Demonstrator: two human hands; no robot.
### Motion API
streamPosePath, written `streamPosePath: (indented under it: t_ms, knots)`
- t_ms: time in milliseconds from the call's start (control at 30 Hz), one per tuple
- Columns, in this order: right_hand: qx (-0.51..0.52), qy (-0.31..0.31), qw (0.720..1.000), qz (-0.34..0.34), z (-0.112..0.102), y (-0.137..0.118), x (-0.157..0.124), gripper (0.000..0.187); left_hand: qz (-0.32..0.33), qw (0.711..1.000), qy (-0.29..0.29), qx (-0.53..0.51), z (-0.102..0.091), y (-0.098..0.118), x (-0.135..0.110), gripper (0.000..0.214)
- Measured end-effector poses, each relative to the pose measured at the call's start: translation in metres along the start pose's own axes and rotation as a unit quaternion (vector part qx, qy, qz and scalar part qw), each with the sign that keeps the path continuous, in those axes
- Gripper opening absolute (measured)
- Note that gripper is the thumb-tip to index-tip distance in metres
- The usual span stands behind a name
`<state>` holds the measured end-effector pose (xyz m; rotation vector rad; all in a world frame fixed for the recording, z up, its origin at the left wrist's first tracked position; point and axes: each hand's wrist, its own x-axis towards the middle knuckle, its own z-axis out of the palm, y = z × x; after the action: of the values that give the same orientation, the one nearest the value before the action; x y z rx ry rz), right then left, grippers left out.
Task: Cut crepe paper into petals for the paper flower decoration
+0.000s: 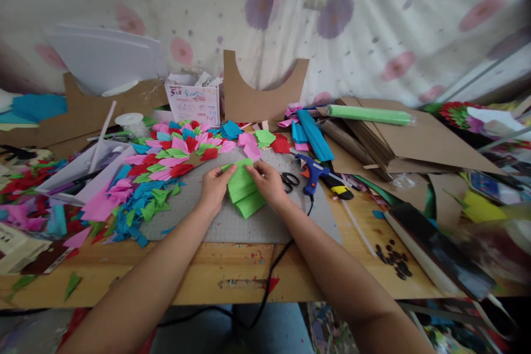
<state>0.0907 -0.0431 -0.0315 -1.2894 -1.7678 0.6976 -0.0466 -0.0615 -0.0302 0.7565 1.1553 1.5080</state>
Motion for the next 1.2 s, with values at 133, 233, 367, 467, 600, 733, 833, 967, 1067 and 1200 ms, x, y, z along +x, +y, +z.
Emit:
streamPosePath:
  t_ms: [133, 233, 367, 467, 600, 733, 833, 967, 1067, 1200]
  knots:
    - [-0.024, -0.023, 0.999, -0.018, -0.002, -0.003, 0.0, 0.03, 0.036, 0.994, -0.027, 0.096, -0.005, 0.01, 0.001, 0.033]
    - [-0.039, -0.041, 0.998, -0.037, -0.003, -0.006, -0.001, 0.029, 0.048, 0.99, -0.027, 0.127, -0.008, 0.013, 0.002, 0.029]
    - [-0.03, -0.068, 0.996, -0.058, -0.005, -0.006, -0.001, 0.025, 0.097, 0.989, -0.003, 0.114, -0.011, 0.016, 0.006, 0.023]
    - [0.0, -0.136, 0.988, -0.075, -0.01, -0.005, -0.001, 0.021, 0.131, 0.988, 0.035, 0.08, -0.016, 0.022, 0.014, 0.022]
    - [0.041, -0.224, 0.973, -0.041, -0.021, -0.005, 0.0, 0.023, 0.154, 0.979, 0.125, 0.038, -0.029, 0.031, 0.027, 0.024]
    - [0.096, -0.258, 0.961, -0.011, -0.03, -0.002, 0.0, 0.024, 0.168, 0.97, 0.175, 0.016, -0.038, 0.032, 0.038, 0.026]
    - [0.119, -0.277, 0.953, -0.011, -0.033, 0.004, 0.0, 0.021, 0.163, 0.964, 0.208, 0.022, -0.042, 0.031, 0.041, 0.024]
    - [0.071, -0.257, 0.964, -0.015, -0.037, 0.011, 0.002, 0.019, 0.159, 0.958, 0.238, 0.022, -0.046, 0.032, 0.044, 0.023]
    - [0.032, -0.247, 0.968, -0.001, -0.04, 0.014, 0.003, 0.017, 0.165, 0.955, 0.244, 0.026, -0.05, 0.032, 0.047, 0.023]
    - [0.008, -0.234, 0.972, 0.011, -0.043, 0.016, 0.004, 0.015, 0.165, 0.952, 0.257, 0.018, -0.053, 0.031, 0.049, 0.021]
